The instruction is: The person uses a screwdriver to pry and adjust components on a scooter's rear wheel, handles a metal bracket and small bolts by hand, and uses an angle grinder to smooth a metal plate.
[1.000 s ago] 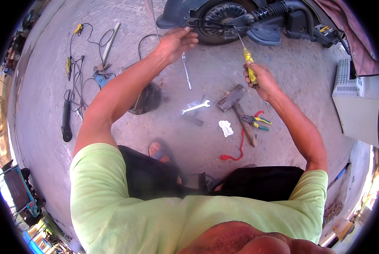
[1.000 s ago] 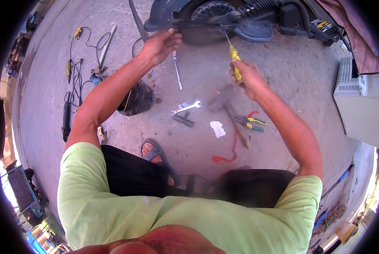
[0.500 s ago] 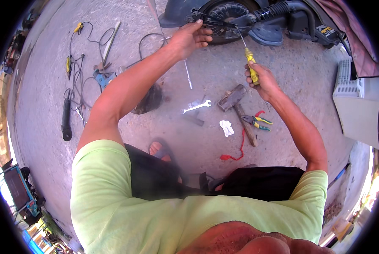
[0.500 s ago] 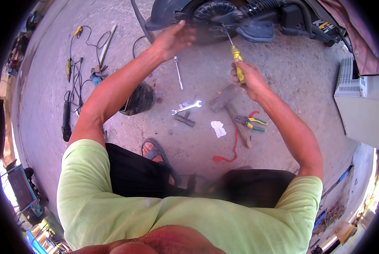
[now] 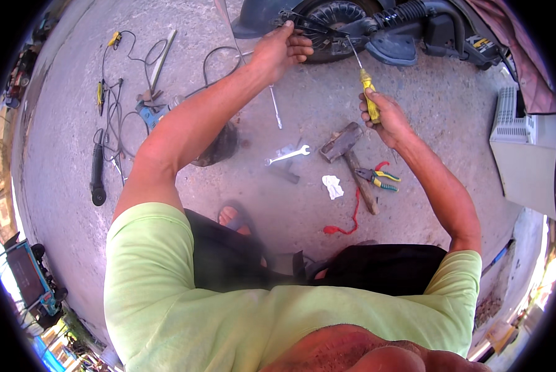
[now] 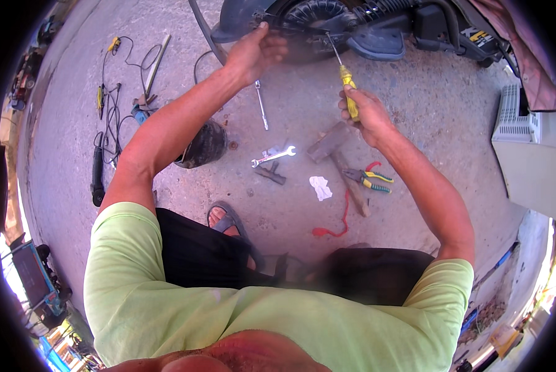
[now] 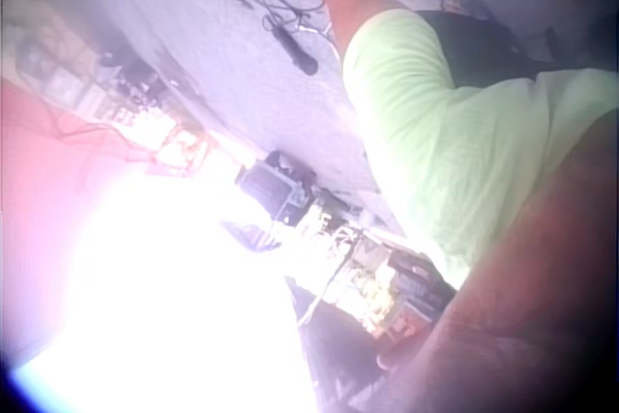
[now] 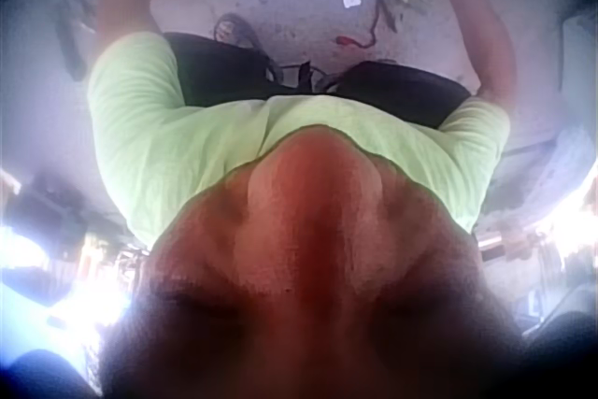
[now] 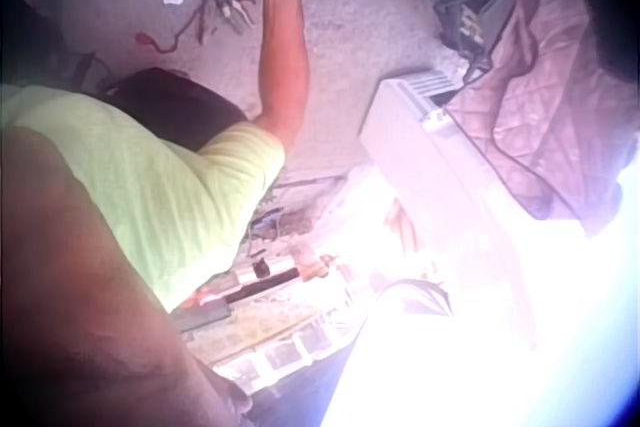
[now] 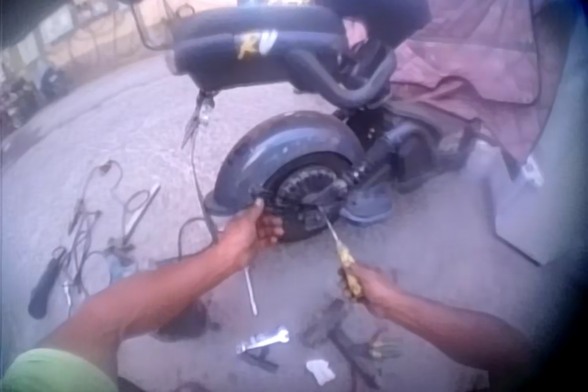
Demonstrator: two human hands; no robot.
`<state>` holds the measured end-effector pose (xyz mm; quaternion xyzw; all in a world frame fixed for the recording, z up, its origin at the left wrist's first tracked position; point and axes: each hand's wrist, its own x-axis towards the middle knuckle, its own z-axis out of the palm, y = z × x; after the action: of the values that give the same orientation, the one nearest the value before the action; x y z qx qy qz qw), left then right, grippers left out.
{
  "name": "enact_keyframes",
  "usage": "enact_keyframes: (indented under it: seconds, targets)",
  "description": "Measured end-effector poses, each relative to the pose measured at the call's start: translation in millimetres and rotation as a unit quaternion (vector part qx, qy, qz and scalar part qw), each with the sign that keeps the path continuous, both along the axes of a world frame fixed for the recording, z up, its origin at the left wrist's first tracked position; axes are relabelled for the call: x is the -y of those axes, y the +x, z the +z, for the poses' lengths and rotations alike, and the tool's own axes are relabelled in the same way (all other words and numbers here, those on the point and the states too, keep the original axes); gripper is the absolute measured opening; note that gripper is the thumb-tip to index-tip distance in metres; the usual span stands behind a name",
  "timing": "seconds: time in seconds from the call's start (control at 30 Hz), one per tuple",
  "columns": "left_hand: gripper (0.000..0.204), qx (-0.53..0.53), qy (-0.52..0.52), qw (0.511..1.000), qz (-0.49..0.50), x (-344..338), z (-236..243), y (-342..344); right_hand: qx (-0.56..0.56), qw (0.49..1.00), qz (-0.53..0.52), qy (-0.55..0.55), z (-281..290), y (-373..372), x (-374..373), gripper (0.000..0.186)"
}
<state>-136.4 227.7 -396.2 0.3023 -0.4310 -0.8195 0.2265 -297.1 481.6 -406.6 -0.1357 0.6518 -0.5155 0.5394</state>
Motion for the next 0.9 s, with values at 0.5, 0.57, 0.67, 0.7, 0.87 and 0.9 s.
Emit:
enact_keyframes:
  seconds: [0.5, 0.57, 0.67, 0.7, 0.87, 0.9]
  targets:
    - [0.041, -0.006, -0.017, 1.000, -0.005, -2, 2, -1, 0.135, 0.989, -0.021, -0.054, -5, -13, -1, 0.035]
    - [0.041, -0.009, -0.017, 1.000, -0.008, -1, 1, -1, 0.084, 0.994, -0.047, -0.044, -5, -11, 0, 0.033]
    - [0.045, 0.001, -0.008, 1.000, -0.017, 2, 0, -1, -0.003, 0.994, -0.102, -0.030, 3, 2, 7, 0.030]
    - [0.045, 0.002, -0.007, 1.000, -0.017, 1, 0, -1, -0.007, 0.994, -0.109, -0.030, 4, 2, 8, 0.030]
    - [0.044, -0.002, -0.015, 1.000, -0.020, 0, 0, -1, 0.114, 0.991, -0.067, -0.011, 14, -7, 10, 0.029]
    - [0.043, -0.001, -0.014, 1.000, -0.021, 0, 1, -1, 0.158, 0.987, -0.030, -0.023, 15, -16, 10, 0.029]
